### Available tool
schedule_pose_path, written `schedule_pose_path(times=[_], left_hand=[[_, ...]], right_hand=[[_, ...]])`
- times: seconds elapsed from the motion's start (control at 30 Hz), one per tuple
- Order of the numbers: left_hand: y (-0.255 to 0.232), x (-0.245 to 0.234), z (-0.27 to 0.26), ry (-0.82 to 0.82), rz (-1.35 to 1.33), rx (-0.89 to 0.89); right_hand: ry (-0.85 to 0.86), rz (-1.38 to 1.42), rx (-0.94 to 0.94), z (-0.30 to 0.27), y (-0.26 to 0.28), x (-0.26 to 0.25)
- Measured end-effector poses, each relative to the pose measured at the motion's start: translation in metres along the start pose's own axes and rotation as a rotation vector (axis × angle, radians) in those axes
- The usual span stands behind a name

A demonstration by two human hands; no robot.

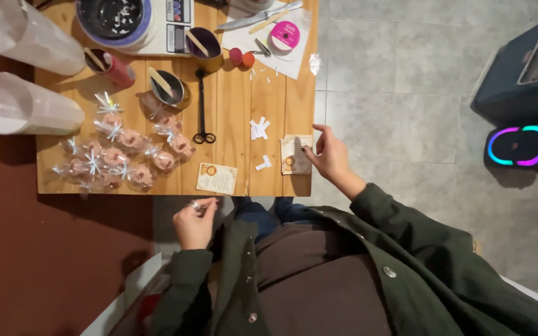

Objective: Preparing and applying labels or tags to small candle favor bags at a workbench.

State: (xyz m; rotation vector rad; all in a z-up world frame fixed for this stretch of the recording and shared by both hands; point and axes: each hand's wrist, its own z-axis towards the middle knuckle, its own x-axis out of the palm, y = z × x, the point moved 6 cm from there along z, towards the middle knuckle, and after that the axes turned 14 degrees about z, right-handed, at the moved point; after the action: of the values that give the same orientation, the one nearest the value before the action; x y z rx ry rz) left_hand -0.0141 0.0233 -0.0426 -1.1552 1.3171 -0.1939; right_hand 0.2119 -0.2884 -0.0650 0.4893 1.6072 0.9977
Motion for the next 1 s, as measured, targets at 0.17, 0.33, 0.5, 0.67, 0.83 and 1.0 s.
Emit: schedule_pose_path(times=[0.17, 0.33, 0.5, 0.67, 0.83, 1.0], left_hand=[[0.001, 0.016, 0.016, -0.015, 0.198, 0.079], [-0.002, 0.02, 0.033, 0.037, 0.335, 0.363], [-0.001, 0.019, 0.055, 0.078, 0.288, 0.591], [-0.003, 0.013, 0.073, 0.153, 0.216, 0.647], [-0.009, 0.002, 0.078, 0.16, 0.189, 0.672], [-0.008, -0.007, 0.08, 0.153, 0.169, 0.646]], right_hand=[[0.014, -0.007, -0.03, 0.005, 0.014, 0.011], [0.147, -0.02, -0.021, 0.009, 0.014, 0.056], [0.281, -0.075, -0.081, 0.003, 0.039, 0.085], [0.359, -0.224, -0.111, 0.011, 0.044, 0.11], [0.487, -0.344, -0.124, 0.02, 0.046, 0.123], [0.532, -0.434, -0.118, 0.02, 0.042, 0.126]])
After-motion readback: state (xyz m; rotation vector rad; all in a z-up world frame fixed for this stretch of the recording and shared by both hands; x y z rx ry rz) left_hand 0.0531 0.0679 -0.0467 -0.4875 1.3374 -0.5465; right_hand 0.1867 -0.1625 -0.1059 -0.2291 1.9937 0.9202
